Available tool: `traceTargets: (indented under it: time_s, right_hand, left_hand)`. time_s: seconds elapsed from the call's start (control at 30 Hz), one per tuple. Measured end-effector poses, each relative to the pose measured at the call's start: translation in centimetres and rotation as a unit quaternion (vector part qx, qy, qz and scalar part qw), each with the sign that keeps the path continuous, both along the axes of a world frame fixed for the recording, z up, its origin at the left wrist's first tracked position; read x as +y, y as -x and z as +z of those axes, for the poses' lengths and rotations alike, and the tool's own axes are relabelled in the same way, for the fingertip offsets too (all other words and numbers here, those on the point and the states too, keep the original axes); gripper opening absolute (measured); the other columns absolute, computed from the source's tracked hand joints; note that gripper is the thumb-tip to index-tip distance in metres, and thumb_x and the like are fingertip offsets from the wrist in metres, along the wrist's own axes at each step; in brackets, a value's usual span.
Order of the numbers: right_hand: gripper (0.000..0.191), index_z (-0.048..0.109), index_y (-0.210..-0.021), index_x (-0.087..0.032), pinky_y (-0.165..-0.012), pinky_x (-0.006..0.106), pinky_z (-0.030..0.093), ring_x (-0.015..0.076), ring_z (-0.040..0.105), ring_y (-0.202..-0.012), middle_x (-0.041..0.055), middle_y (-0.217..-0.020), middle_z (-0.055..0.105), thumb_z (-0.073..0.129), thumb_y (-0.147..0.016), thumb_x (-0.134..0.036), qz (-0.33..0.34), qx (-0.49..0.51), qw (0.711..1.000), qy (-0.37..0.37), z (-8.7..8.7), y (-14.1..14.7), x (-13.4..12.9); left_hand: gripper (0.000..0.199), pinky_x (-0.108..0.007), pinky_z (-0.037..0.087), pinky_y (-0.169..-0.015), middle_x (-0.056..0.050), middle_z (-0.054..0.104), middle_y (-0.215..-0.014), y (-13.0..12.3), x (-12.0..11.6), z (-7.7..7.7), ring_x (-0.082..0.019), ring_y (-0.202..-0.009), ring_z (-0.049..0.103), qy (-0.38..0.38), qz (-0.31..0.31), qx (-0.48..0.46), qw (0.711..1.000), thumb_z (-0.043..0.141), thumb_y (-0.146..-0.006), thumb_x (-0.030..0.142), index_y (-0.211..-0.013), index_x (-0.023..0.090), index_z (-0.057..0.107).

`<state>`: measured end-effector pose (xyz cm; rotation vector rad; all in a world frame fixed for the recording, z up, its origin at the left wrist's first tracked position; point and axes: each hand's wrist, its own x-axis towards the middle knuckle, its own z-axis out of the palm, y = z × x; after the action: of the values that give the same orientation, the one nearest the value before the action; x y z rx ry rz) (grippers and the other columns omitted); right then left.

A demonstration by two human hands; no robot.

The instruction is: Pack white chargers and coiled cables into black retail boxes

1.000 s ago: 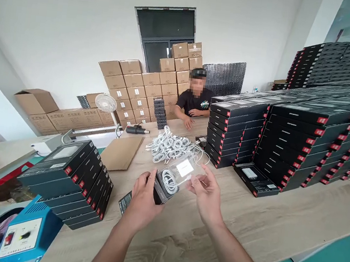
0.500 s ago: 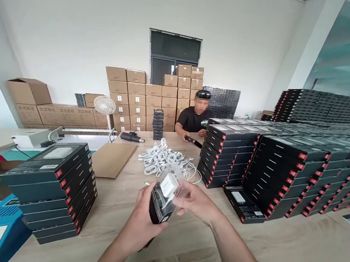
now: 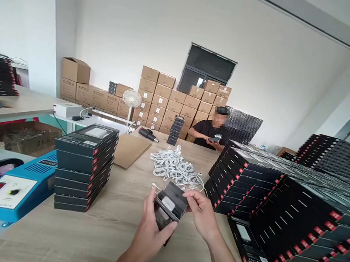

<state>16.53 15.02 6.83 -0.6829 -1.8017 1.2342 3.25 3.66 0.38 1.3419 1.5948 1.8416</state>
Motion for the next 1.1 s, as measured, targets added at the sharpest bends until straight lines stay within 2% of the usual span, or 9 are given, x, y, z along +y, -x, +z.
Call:
traceTargets:
  time_s: [0.1,0.23,0.37,0.43,0.57,0.7,0.87,0.97,1.1]
  right_hand:
    - [0.036,0.073,-0.092,-0.022,-0.067,0.033,0.055,0.0227,0.065,-0.078,0.0056,-0.089,0.071,0.065,-0.083,-0.056,-0.027,0.02,0.999,-0.007,-0.8,-0.2,-0.1]
    - [0.032,0.068,-0.094,-0.023,-0.08,0.037,0.056,0.0242,0.067,-0.091,0.0075,-0.102,0.072,0.068,-0.083,-0.053,-0.073,0.101,0.992,-0.008,-2.2,-0.6,-1.0]
    - [0.02,0.07,-0.09,-0.021,-0.082,0.033,0.054,0.0215,0.068,-0.089,0.0059,-0.092,0.072,0.066,-0.088,-0.041,-0.089,0.064,0.99,-0.092,-3.8,-1.2,-2.3]
    - [0.016,0.072,-0.09,-0.022,-0.087,0.033,0.053,0.0223,0.068,-0.095,0.0072,-0.099,0.073,0.062,-0.091,-0.034,-0.084,0.03,0.984,-0.154,-4.2,-1.4,-2.6]
    - [0.007,0.067,-0.094,-0.023,-0.097,0.036,0.05,0.0228,0.065,-0.11,0.0088,-0.117,0.069,0.06,-0.092,-0.023,-0.098,0.016,0.963,-0.251,-4.1,-1.7,-3.2]
    - [0.026,0.059,-0.113,-0.024,-0.093,0.034,0.053,0.0212,0.067,-0.105,0.0074,-0.11,0.07,0.065,-0.088,-0.019,-0.052,0.0,0.961,-0.272,-3.2,-2.0,-3.8]
    - [0.012,0.068,-0.099,-0.025,-0.087,0.031,0.054,0.0193,0.067,-0.096,0.0053,-0.101,0.07,0.062,-0.092,-0.018,-0.027,-0.017,0.957,-0.288,-1.7,-2.0,-3.8]
    - [0.011,0.07,-0.095,-0.025,-0.082,0.03,0.054,0.0189,0.068,-0.091,0.0044,-0.096,0.071,0.062,-0.091,-0.019,-0.018,-0.023,0.964,-0.265,-0.9,-1.9,-3.4]
    - [0.01,0.072,-0.091,-0.024,-0.083,0.031,0.054,0.019,0.068,-0.091,0.0047,-0.096,0.07,0.063,-0.091,-0.02,-0.013,-0.032,0.967,-0.251,-0.6,-1.9,-3.2]
  left_hand:
    - [0.072,-0.049,0.03,-0.117,-0.015,0.029,-0.149,1.2,0.2,-0.5,-0.028,-0.141,0.036,-0.013,-0.022,0.014,1.0,0.053,-0.092,0.027,-0.152,0.026,0.012]
    - [0.044,-0.044,0.042,-0.108,-0.012,0.039,-0.139,2.8,0.3,-0.3,-0.024,-0.128,0.048,-0.034,-0.031,0.073,0.996,0.048,-0.096,0.028,-0.138,0.027,0.034]
    - [0.027,-0.039,0.049,-0.101,-0.011,0.046,-0.134,4.2,-0.2,0.6,-0.025,-0.128,0.049,-0.032,-0.06,0.152,0.986,0.049,-0.096,0.028,-0.123,0.027,0.052]
    - [0.02,-0.039,0.048,-0.104,-0.012,0.047,-0.138,4.7,-0.3,1.1,-0.025,-0.132,0.047,-0.039,-0.065,0.177,0.981,0.047,-0.097,0.026,-0.114,0.025,0.057]
    - [0.014,-0.042,0.045,-0.108,-0.012,0.056,-0.133,5.3,-0.1,2.2,-0.023,-0.126,0.054,-0.064,-0.083,0.176,0.979,0.047,-0.097,0.022,-0.104,0.023,0.059]
    - [0.025,-0.04,0.053,-0.099,-0.01,0.063,-0.117,5.3,-0.4,3.3,-0.022,-0.112,0.062,-0.062,-0.111,0.159,0.979,0.052,-0.093,0.02,-0.117,0.024,0.057]
    - [0.018,-0.038,0.051,-0.097,-0.011,0.065,-0.121,5.5,-0.4,4.7,-0.023,-0.114,0.061,-0.049,-0.132,0.194,0.971,0.052,-0.093,0.02,-0.098,0.022,0.069]
    - [0.019,-0.034,0.05,-0.095,-0.008,0.071,-0.11,5.7,0.2,5.3,-0.02,-0.107,0.065,-0.047,-0.147,0.179,0.972,0.05,-0.096,0.022,-0.096,0.022,0.069]
    - [0.017,-0.033,0.05,-0.091,-0.007,0.072,-0.102,5.9,0.7,5.4,-0.019,-0.101,0.066,-0.062,-0.155,0.217,0.962,0.05,-0.095,0.02,-0.096,0.022,0.067]
